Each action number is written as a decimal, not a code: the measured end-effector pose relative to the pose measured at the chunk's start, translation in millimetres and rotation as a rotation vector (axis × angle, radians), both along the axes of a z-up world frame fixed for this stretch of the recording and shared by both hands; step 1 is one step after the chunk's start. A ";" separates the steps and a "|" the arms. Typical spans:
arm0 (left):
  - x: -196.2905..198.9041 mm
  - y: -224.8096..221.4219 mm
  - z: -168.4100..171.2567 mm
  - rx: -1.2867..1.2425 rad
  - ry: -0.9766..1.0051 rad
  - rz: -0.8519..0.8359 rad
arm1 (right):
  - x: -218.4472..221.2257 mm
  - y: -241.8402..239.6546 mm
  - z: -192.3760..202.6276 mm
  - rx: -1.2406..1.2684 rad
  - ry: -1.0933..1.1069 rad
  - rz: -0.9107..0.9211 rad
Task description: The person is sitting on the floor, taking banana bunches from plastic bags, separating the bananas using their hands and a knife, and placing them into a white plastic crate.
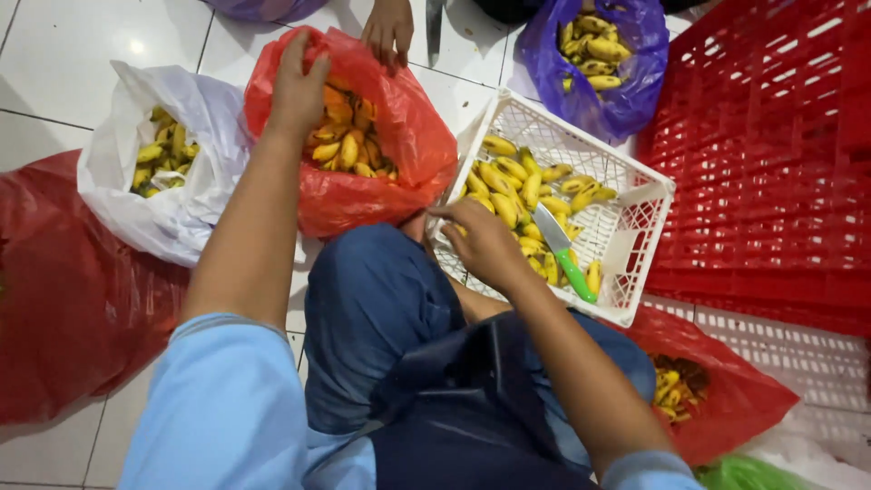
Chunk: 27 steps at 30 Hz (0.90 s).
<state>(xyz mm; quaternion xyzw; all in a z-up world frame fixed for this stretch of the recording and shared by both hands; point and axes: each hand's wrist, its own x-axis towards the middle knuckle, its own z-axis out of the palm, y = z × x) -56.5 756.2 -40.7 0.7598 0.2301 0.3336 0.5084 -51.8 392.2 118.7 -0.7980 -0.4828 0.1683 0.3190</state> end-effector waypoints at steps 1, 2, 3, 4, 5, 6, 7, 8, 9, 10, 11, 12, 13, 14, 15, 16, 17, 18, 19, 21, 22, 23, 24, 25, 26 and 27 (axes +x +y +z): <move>3.9 0.9 6.3 -0.002 -0.004 0.006 | 2.7 19.2 -5.0 -0.002 -0.004 0.006; 7.8 1.8 12.8 -0.022 0.022 -0.012 | 5.4 38.3 -9.9 0.011 -0.063 0.053; 10.3 4.4 19.6 -0.039 0.050 -0.030 | 6.9 58.8 -15.2 0.026 -0.120 0.102; 16.0 10.8 9.9 -0.039 0.048 -0.024 | 14.7 75.6 -25.6 0.027 -0.123 0.108; 21.8 16.5 0.0 -0.027 0.037 -0.036 | 22.3 92.0 -35.9 0.016 -0.247 0.201; 28.0 22.3 -9.7 -0.015 0.027 -0.049 | 30.1 108.4 -46.2 0.005 -0.370 0.295; 22.5 19.3 2.7 -0.015 0.024 -0.046 | 42.5 117.0 -57.1 0.005 -0.373 0.298; 17.0 16.2 14.9 -0.077 0.074 -0.042 | 54.9 125.7 -68.1 -0.046 -0.485 0.255; 9.7 12.0 26.1 -0.140 0.125 -0.040 | 65.6 133.5 -79.7 -0.098 -0.595 0.212; 4.0 18.7 19.8 -0.142 0.124 -0.037 | 76.5 138.3 -79.2 -0.099 -0.596 0.215; -0.7 24.0 13.1 -0.084 0.171 -0.033 | 87.8 141.6 -78.8 -0.329 -0.494 0.073; -5.2 29.0 6.3 -0.025 0.218 -0.029 | 99.2 144.7 -78.5 -0.555 -0.385 -0.070; -16.8 28.2 6.8 -0.028 0.218 -0.031 | 113.2 137.0 -85.6 -0.559 -0.385 -0.071; -28.5 27.2 7.5 -0.103 0.252 -0.114 | 127.1 129.1 -92.4 -0.555 -0.428 -0.093; -40.5 27.6 9.4 -0.174 0.285 -0.195 | 141.2 122.7 -98.7 -0.549 -0.471 -0.113; -52.3 19.4 10.0 -0.175 0.284 -0.194 | 143.7 120.7 -102.2 -0.549 -0.472 -0.111; -63.2 11.4 10.7 -0.040 0.449 -0.247 | 147.1 119.1 -105.3 -0.596 -0.484 -0.093; -74.1 3.2 11.2 0.096 0.613 -0.298 | 150.7 117.3 -108.4 -0.643 -0.496 -0.075; -85.1 -6.9 10.8 0.095 0.611 -0.298 | 137.3 121.3 -93.5 -0.645 -0.499 -0.075; -107.8 -28.3 9.1 0.389 0.703 -0.403 | 109.2 127.9 -64.7 -0.585 -0.564 0.056; -115.8 -36.0 5.6 0.387 0.700 -0.405 | 109.4 124.3 -74.2 -0.589 -0.566 0.055; -126.4 -44.4 2.3 0.479 0.678 -0.421 | 107.9 120.6 -84.3 -0.509 -0.643 0.116; -137.3 -53.0 -0.9 0.570 0.655 -0.436 | 106.0 116.7 -94.2 -0.428 -0.718 0.177; -145.1 -62.1 8.1 0.567 0.655 -0.434 | 103.8 111.5 -97.3 -0.430 -0.718 0.181; -153.1 -71.4 17.2 0.579 0.597 -0.394 | 101.3 106.0 -100.2 -0.286 -0.766 0.185; -161.2 -80.8 26.3 0.592 0.539 -0.351 | 98.8 100.8 -103.0 -0.141 -0.811 0.190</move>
